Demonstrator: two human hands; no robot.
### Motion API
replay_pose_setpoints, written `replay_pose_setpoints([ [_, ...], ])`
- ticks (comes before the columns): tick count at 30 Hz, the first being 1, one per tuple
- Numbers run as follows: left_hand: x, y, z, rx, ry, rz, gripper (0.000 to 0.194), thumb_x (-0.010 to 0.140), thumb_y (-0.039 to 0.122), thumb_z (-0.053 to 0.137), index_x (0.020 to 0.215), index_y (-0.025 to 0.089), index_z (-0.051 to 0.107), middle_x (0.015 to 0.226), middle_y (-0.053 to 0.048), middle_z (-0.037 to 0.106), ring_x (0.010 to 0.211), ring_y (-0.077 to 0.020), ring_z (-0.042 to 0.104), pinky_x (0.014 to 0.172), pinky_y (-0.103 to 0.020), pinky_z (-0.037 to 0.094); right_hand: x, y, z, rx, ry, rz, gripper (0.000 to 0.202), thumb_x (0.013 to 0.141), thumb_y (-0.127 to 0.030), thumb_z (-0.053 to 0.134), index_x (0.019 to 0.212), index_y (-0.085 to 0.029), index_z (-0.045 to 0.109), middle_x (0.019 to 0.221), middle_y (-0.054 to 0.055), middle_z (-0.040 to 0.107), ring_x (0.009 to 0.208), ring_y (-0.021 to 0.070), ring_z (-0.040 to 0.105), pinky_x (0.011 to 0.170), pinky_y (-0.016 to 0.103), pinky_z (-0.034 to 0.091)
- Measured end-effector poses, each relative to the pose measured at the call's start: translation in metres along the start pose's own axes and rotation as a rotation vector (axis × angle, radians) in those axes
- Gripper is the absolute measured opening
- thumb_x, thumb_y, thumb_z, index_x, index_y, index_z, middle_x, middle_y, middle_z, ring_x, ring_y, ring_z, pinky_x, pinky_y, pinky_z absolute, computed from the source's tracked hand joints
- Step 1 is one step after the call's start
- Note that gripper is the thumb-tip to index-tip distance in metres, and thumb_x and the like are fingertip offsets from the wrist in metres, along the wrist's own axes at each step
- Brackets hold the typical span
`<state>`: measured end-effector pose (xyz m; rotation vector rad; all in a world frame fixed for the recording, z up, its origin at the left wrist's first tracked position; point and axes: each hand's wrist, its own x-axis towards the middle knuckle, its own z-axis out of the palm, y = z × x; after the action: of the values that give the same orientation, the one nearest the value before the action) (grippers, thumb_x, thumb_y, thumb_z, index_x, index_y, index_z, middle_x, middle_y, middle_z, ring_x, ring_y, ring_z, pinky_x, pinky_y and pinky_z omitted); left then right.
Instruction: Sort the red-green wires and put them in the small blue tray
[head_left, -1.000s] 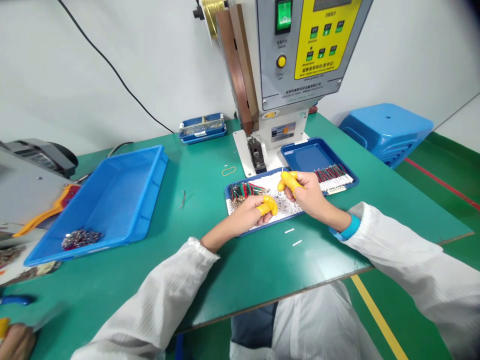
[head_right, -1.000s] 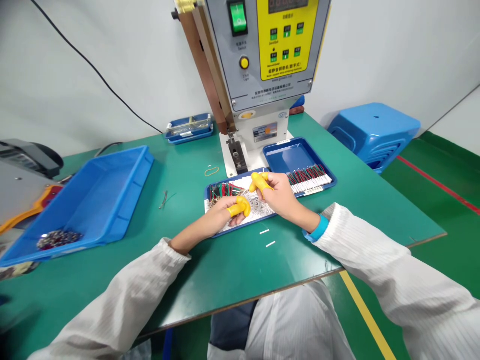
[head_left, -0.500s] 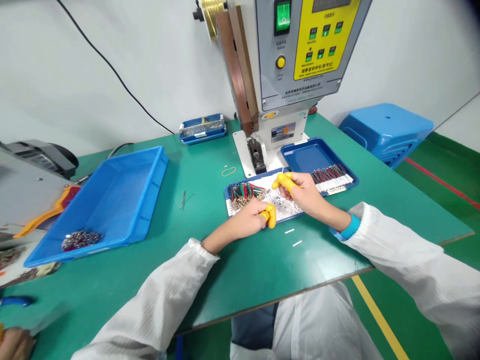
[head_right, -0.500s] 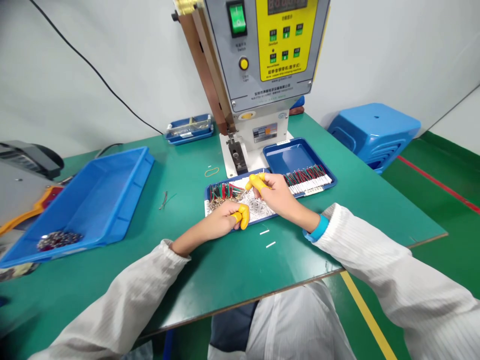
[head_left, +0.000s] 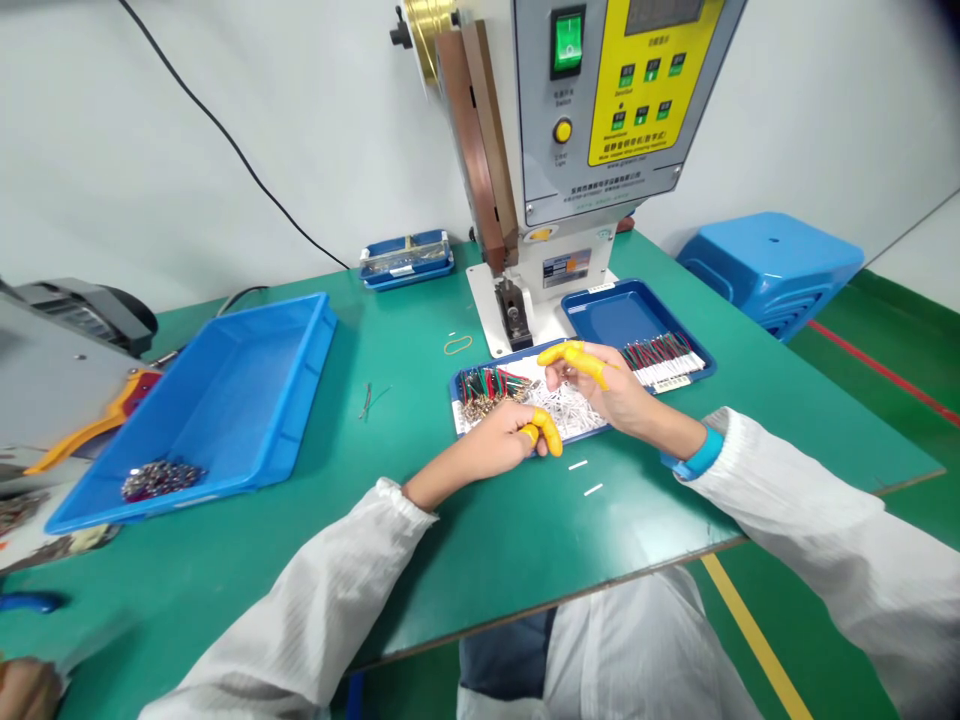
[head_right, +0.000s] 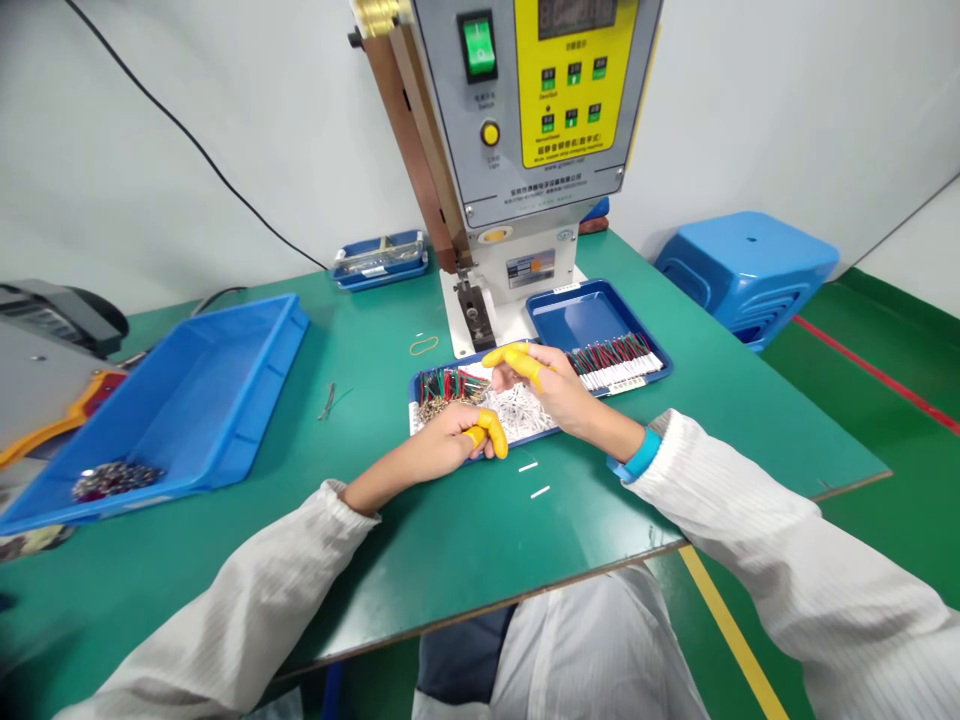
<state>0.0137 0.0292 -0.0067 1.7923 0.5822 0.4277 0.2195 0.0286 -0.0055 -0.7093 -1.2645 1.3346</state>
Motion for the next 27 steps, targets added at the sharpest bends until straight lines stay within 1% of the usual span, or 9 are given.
replay_pose_setpoints([
  [2, 0.000, 0.000, 0.000, 0.010, -0.001, -0.001, 0.041, 0.066, 0.003, 0.040, 0.083, 0.011, 0.076, 0.069, -0.002, 0.067, 0.060, -0.0097, 0.056, 0.061, -0.020, 0.043, 0.000, 0.000, 0.001, 0.032, -0.025, 0.001, 0.030, 0.093, -0.050, 0.067, 0.101, -0.022, 0.077, 0.089, 0.005, 0.076, 0.087, 0.0186, 0.071, 0.088, 0.037, 0.054],
  [5, -0.001, 0.001, -0.001, 0.035, -0.008, -0.011, 0.043, 0.065, 0.002, 0.040, 0.086, 0.012, 0.077, 0.071, -0.002, 0.068, 0.060, -0.0095, 0.056, 0.059, -0.020, 0.041, -0.001, -0.002, 0.001, -0.001, -0.085, 0.005, 0.033, 0.095, -0.047, 0.067, 0.119, -0.025, 0.072, 0.109, 0.008, 0.079, 0.107, 0.0219, 0.072, 0.101, 0.042, 0.052],
  [8, -0.001, 0.001, -0.001, 0.071, -0.011, -0.008, 0.045, 0.066, 0.002, 0.040, 0.090, 0.012, 0.078, 0.072, -0.002, 0.069, 0.059, -0.0090, 0.055, 0.057, -0.019, 0.039, -0.002, -0.007, 0.001, -0.030, -0.119, 0.009, 0.046, 0.095, -0.051, 0.066, 0.133, -0.026, 0.064, 0.127, 0.010, 0.074, 0.122, 0.0251, 0.068, 0.107, 0.046, 0.050],
  [12, -0.001, 0.000, -0.002, 0.084, -0.019, -0.018, 0.045, 0.067, 0.002, 0.041, 0.091, 0.012, 0.078, 0.072, -0.002, 0.068, 0.058, -0.0088, 0.054, 0.056, -0.019, 0.038, -0.001, -0.014, -0.003, -0.077, -0.164, 0.007, 0.055, 0.097, -0.062, 0.055, 0.141, -0.029, 0.059, 0.144, 0.010, 0.065, 0.138, 0.0269, 0.058, 0.116, 0.051, 0.042],
  [15, -0.001, 0.000, -0.002, 0.086, -0.016, -0.028, 0.044, 0.068, 0.003, 0.042, 0.092, 0.011, 0.078, 0.072, -0.002, 0.068, 0.058, -0.0090, 0.054, 0.057, -0.020, 0.039, 0.000, -0.018, -0.006, -0.114, -0.188, 0.004, 0.056, 0.100, -0.065, 0.046, 0.142, -0.031, 0.057, 0.149, 0.008, 0.062, 0.145, 0.0258, 0.051, 0.122, 0.052, 0.034],
  [18, -0.002, 0.000, -0.001, 0.078, -0.022, -0.031, 0.044, 0.067, 0.003, 0.042, 0.092, 0.012, 0.078, 0.073, -0.002, 0.068, 0.059, -0.0092, 0.054, 0.057, -0.020, 0.038, 0.000, -0.020, -0.008, -0.130, -0.186, -0.024, 0.055, 0.102, -0.065, 0.042, 0.143, -0.032, 0.058, 0.152, 0.006, 0.059, 0.148, 0.0243, 0.047, 0.124, 0.051, 0.030],
  [22, -0.001, 0.000, -0.001, 0.069, -0.019, -0.032, 0.045, 0.066, 0.004, 0.041, 0.092, 0.012, 0.078, 0.073, -0.002, 0.068, 0.058, -0.0093, 0.053, 0.057, -0.020, 0.038, -0.001, -0.021, -0.007, -0.184, -0.178, -0.038, 0.060, 0.101, -0.070, 0.040, 0.143, -0.032, 0.059, 0.154, 0.005, 0.057, 0.147, 0.0245, 0.047, 0.124, 0.049, 0.033],
  [25, -0.001, 0.002, -0.001, 0.069, -0.015, -0.028, 0.045, 0.066, 0.004, 0.041, 0.091, 0.012, 0.078, 0.072, -0.002, 0.068, 0.059, -0.0095, 0.054, 0.057, -0.020, 0.039, -0.002, -0.019, -0.006, -0.218, -0.156, -0.059, 0.067, 0.096, -0.075, 0.044, 0.143, -0.030, 0.060, 0.154, 0.006, 0.057, 0.146, 0.0268, 0.049, 0.123, 0.049, 0.036],
  [27, -0.001, 0.004, -0.001, 0.076, -0.013, -0.031, 0.045, 0.066, 0.004, 0.041, 0.091, 0.011, 0.078, 0.072, -0.002, 0.068, 0.058, -0.0094, 0.053, 0.057, -0.020, 0.038, -0.002, -0.017, -0.006, -0.236, -0.136, -0.068, 0.066, 0.095, -0.074, 0.048, 0.142, -0.029, 0.062, 0.152, 0.006, 0.059, 0.144, 0.0280, 0.050, 0.122, 0.049, 0.037],
])
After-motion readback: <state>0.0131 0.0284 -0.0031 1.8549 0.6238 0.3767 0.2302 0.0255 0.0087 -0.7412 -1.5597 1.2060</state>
